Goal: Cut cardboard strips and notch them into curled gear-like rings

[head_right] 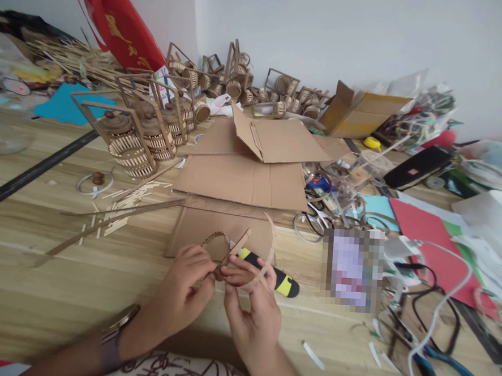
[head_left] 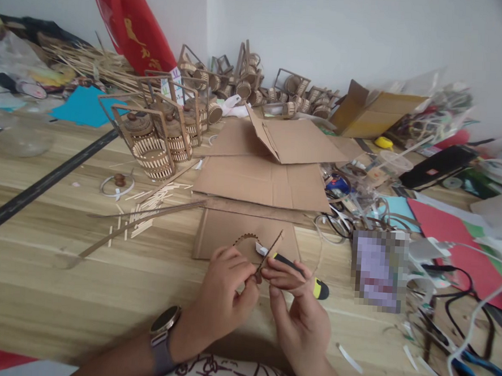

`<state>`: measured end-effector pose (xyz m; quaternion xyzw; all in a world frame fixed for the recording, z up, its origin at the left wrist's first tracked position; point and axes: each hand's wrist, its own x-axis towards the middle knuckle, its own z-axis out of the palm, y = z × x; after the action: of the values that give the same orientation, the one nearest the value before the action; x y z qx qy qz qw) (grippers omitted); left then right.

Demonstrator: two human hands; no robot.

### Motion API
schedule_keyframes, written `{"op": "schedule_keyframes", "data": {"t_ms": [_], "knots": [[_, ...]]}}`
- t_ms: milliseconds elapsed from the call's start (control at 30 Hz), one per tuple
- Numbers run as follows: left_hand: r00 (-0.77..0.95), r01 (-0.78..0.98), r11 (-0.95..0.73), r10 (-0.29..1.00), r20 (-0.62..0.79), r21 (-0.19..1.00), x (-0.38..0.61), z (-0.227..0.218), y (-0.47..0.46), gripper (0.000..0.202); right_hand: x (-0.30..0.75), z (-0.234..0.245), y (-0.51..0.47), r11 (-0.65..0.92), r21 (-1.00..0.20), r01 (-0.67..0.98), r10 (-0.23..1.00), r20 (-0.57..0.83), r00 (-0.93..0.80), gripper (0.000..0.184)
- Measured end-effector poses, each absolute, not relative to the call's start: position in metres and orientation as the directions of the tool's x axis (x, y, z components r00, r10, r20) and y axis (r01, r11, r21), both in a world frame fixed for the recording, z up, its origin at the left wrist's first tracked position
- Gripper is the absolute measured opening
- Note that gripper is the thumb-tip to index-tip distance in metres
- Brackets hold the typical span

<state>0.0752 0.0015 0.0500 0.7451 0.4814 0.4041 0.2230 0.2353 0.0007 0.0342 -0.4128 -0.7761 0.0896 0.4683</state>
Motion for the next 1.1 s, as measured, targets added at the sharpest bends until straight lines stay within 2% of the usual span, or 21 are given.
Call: {"op": "schedule_keyframes", "data": {"t_ms": [400,533,600,700,800,867,933,1100], "knots": [[0.172,0.570,-0.410,0.907,0.385,0.712,0.077,0.048,0.001,0.022,0.234,0.037,0.002,0.695,-0.445,0.565,0.663,0.701,-0.262,0.020],[0.108,0.604,-0.365,0.918,0.381,0.709,0.075,0.046,0.005,0.025,0.244,0.034,0.016,0.636,-0.434,0.638,0.719,0.634,-0.286,0.013],[0.078,0.614,-0.325,0.932,0.354,0.719,0.073,0.047,0.008,0.027,0.254,0.028,0.025,0.561,-0.376,0.738,0.778,0.544,-0.314,0.019],[0.054,0.633,-0.276,0.948,0.315,0.723,0.071,0.048,0.010,0.029,0.269,0.014,0.035,0.480,-0.220,0.849,0.827,0.437,-0.354,0.026],[0.043,0.657,-0.265,0.948,0.316,0.706,0.069,0.048,0.012,0.030,0.277,0.003,0.040,0.441,-0.091,0.893,0.840,0.391,-0.375,0.021],[0.042,0.675,-0.267,0.945,0.325,0.688,0.067,0.047,0.013,0.030,0.279,0.003,0.040,0.456,-0.069,0.887,0.833,0.384,-0.398,0.019],[0.028,0.698,-0.272,0.935,0.354,0.663,0.065,0.046,0.015,0.028,0.279,0.010,0.039,0.492,-0.147,0.858,0.833,0.367,-0.415,0.022],[-0.012,0.774,-0.283,0.888,0.460,0.567,0.059,0.042,0.020,0.022,0.276,0.039,0.035,0.533,-0.558,0.636,0.837,0.235,-0.494,0.025]]}}
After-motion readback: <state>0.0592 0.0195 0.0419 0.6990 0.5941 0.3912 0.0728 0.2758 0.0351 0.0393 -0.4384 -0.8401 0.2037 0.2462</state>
